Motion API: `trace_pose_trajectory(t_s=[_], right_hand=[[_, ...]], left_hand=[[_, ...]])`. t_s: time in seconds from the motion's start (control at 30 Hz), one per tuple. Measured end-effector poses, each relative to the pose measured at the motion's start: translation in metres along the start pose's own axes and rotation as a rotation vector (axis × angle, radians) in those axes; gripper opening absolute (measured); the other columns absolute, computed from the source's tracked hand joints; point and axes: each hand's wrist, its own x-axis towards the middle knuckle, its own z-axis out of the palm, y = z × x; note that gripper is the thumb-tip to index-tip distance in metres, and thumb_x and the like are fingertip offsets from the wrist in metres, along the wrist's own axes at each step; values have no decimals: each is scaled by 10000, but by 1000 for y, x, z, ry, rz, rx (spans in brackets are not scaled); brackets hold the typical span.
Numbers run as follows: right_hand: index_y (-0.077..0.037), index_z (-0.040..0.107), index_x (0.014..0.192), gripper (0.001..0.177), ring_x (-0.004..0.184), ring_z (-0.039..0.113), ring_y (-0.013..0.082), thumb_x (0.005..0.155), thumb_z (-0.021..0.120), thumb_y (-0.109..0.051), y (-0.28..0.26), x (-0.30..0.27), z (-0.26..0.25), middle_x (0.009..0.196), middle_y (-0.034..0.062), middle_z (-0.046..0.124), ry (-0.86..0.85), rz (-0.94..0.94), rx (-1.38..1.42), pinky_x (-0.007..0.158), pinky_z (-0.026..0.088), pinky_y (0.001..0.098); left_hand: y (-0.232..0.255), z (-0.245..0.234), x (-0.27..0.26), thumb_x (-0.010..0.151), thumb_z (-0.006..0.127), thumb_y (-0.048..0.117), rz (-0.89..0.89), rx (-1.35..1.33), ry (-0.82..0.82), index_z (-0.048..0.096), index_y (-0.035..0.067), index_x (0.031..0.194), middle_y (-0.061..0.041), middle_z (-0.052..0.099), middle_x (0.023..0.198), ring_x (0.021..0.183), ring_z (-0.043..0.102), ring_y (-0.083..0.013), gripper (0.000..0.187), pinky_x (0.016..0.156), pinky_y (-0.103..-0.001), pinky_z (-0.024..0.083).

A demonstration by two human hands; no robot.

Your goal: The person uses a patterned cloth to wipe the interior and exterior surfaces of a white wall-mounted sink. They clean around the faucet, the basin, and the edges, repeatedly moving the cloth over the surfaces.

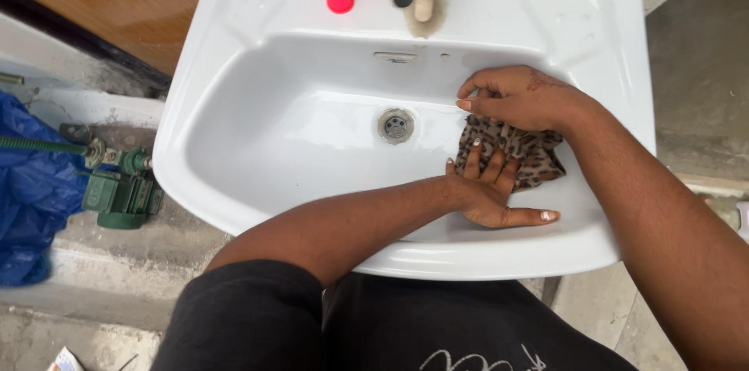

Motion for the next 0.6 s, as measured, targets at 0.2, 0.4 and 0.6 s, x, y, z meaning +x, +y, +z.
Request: trace_pose_trajectory(t_s=[0.2, 0.4, 0.6], right_hand=[[-276, 674, 1322, 481, 1179, 672, 227, 902, 615, -504, -5, -2, 20, 1305, 48, 692, -128, -36, -206, 1026, 531, 424], [-420, -38, 1622, 807, 1529, -246, 374, 934, 280, -700, -41, -29, 102, 1705, 29, -245, -553, -242, -647, 1226, -8, 636], [-236, -3, 1644, 818, 1546, -236, 401, 965, 60, -689, -139, 29, 187, 1725, 109, -129, -459, -817, -252, 1200, -151, 665]], left_hand=[[-71, -36, -101, 815, 358, 841, 67, -187, 122, 612, 54, 1399, -255, 596, 1437, 1461, 374, -440, 1012, 1203, -552, 272], [-153, -25, -268, 1003, 561, 467, -291, 29, 1211, 589, 14, 1393, -226, 519, 1516, 1494, 304, -449, 598, 1170, -570, 246], [-165, -12, -283, 1098, 391, 468, -160, -220, 1428, 644, 44, 1363, -180, 588, 1506, 1562, 330, -400, 561, 1247, -533, 301]])
